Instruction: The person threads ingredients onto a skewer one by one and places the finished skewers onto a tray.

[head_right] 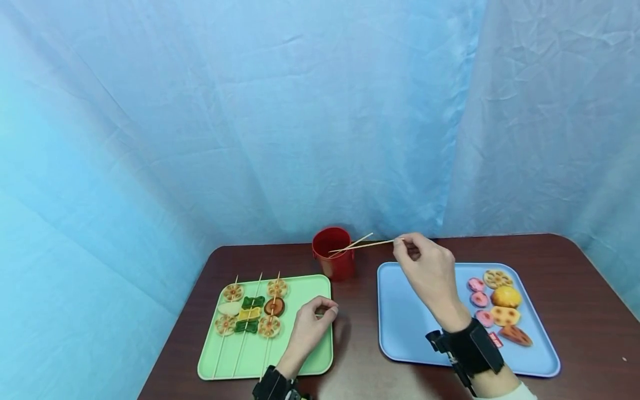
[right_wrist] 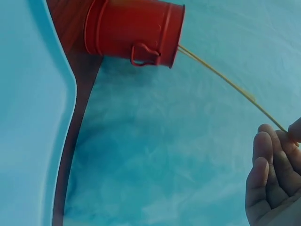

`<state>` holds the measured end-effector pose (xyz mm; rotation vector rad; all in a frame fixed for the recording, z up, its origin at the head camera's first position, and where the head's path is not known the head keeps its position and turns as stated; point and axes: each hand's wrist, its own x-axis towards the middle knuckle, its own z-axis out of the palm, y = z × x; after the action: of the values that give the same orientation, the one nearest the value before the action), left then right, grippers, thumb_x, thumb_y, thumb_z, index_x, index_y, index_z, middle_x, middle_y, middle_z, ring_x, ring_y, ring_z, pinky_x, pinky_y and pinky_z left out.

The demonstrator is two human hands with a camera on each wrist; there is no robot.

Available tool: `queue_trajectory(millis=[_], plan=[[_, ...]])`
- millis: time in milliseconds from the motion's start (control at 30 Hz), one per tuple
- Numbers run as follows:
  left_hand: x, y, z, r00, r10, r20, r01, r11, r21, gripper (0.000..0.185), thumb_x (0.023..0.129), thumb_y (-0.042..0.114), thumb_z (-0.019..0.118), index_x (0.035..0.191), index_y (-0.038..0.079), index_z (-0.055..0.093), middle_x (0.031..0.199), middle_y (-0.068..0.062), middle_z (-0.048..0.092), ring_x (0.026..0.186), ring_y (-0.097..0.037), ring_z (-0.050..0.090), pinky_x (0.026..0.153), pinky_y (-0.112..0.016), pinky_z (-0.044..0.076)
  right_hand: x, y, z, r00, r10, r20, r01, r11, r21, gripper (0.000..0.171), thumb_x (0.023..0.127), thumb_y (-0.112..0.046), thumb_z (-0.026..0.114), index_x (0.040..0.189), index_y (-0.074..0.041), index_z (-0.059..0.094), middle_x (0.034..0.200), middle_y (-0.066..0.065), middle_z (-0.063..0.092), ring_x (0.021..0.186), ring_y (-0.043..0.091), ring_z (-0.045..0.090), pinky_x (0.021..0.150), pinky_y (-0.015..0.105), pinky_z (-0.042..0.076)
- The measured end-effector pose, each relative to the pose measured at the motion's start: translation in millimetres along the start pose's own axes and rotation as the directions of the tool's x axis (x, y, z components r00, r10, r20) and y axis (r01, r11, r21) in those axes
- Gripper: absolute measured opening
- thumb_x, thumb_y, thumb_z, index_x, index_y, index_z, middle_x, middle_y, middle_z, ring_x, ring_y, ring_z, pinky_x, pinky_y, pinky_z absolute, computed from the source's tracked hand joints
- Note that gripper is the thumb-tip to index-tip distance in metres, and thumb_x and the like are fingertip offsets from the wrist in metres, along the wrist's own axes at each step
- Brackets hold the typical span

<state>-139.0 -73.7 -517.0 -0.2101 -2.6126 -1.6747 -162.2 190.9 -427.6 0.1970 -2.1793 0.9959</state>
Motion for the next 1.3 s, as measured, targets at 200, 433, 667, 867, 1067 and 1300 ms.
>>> queue_trajectory(millis=[200, 433, 667, 867, 1067, 1300], plan=[[0.4, 0.8, 1.6, 1.0, -0.03, -0.002, 0.03, 1.0, -0.004, 0.01, 0.094, 0.017, 0.069, 0.094, 0.01, 0.076, 0.089, 0.01, 0.07, 0.08, -0.004, 0.064, 0.072, -0.024, 0.05, -18, 6, -21, 0.991, 0.136, 0.0, -0.135, 0.989, 0.067, 0.012, 0.1, -0.015, 0.068, 0.105, -0.01, 0.077, 0.09, 0.004, 0.076, 0.08, -0.01, 0.057, 0.067, 0.011, 0.043], [1.8, 2.8, 2.7, 1.0, -0.029, -0.005, 0.029, 0.999, -0.026, 0.01, 0.095, 0.018, 0.069, 0.095, 0.011, 0.076, 0.092, 0.009, 0.071, 0.084, -0.006, 0.066, 0.074, -0.024, 0.051, -35, 8, -33, 0.951, 0.308, 0.017, -0.307, 0.939, 0.152, 0.02, 0.104, -0.02, 0.064, 0.115, -0.009, 0.075, 0.097, -0.013, 0.074, 0.089, -0.008, 0.065, 0.075, 0.01, 0.046], [4.3, 13.0, 6.8, 0.995, 0.075, -0.059, -0.078, 0.996, -0.049, 0.015, 0.098, 0.02, 0.068, 0.108, 0.016, 0.079, 0.102, 0.008, 0.072, 0.096, -0.01, 0.066, 0.09, -0.038, 0.054, -42, 10, -34, 0.903, 0.402, 0.151, -0.427, 0.808, 0.406, 0.03, 0.107, -0.025, 0.06, 0.122, -0.002, 0.07, 0.103, -0.006, 0.077, 0.093, 0.007, 0.071, 0.08, 0.016, 0.054], [5.7, 28.5, 12.4, 0.985, 0.138, -0.106, -0.15, 0.982, -0.118, 0.021, 0.099, 0.024, 0.07, 0.118, 0.018, 0.076, 0.116, 0.006, 0.072, 0.11, -0.013, 0.065, 0.1, -0.044, 0.051, -54, 11, -29, 0.814, 0.407, 0.416, -0.572, 0.429, 0.699, 0.032, 0.108, -0.02, 0.057, 0.129, 0.002, 0.068, 0.108, 0.0, 0.077, 0.1, 0.012, 0.072, 0.085, 0.023, 0.056], [8.3, 39.4, 19.7, 0.987, 0.156, 0.028, -0.127, 0.885, -0.447, 0.037, 0.103, 0.019, 0.065, 0.138, 0.008, 0.061, 0.136, -0.01, 0.065, 0.127, -0.03, 0.061, 0.103, -0.03, 0.05, -64, 5, -18, 0.71, 0.431, 0.557, -0.687, 0.25, 0.682, 0.026, 0.108, -0.022, 0.057, 0.121, -0.01, 0.076, 0.106, 0.0, 0.077, 0.101, 0.013, 0.071, 0.087, 0.024, 0.056], [11.8, 46.9, 27.7, 0.974, 0.183, 0.133, -0.04, 0.716, -0.697, 0.042, 0.106, 0.009, 0.058, 0.146, 0.005, 0.045, 0.148, -0.019, 0.054, 0.137, -0.037, 0.053, 0.109, -0.034, 0.046, -70, -4, -4, 0.62, 0.451, 0.642, -0.757, 0.129, 0.64, 0.024, 0.108, -0.025, 0.056, 0.114, -0.018, 0.078, 0.102, -0.001, 0.076, 0.099, 0.01, 0.07, 0.085, 0.025, 0.056]])
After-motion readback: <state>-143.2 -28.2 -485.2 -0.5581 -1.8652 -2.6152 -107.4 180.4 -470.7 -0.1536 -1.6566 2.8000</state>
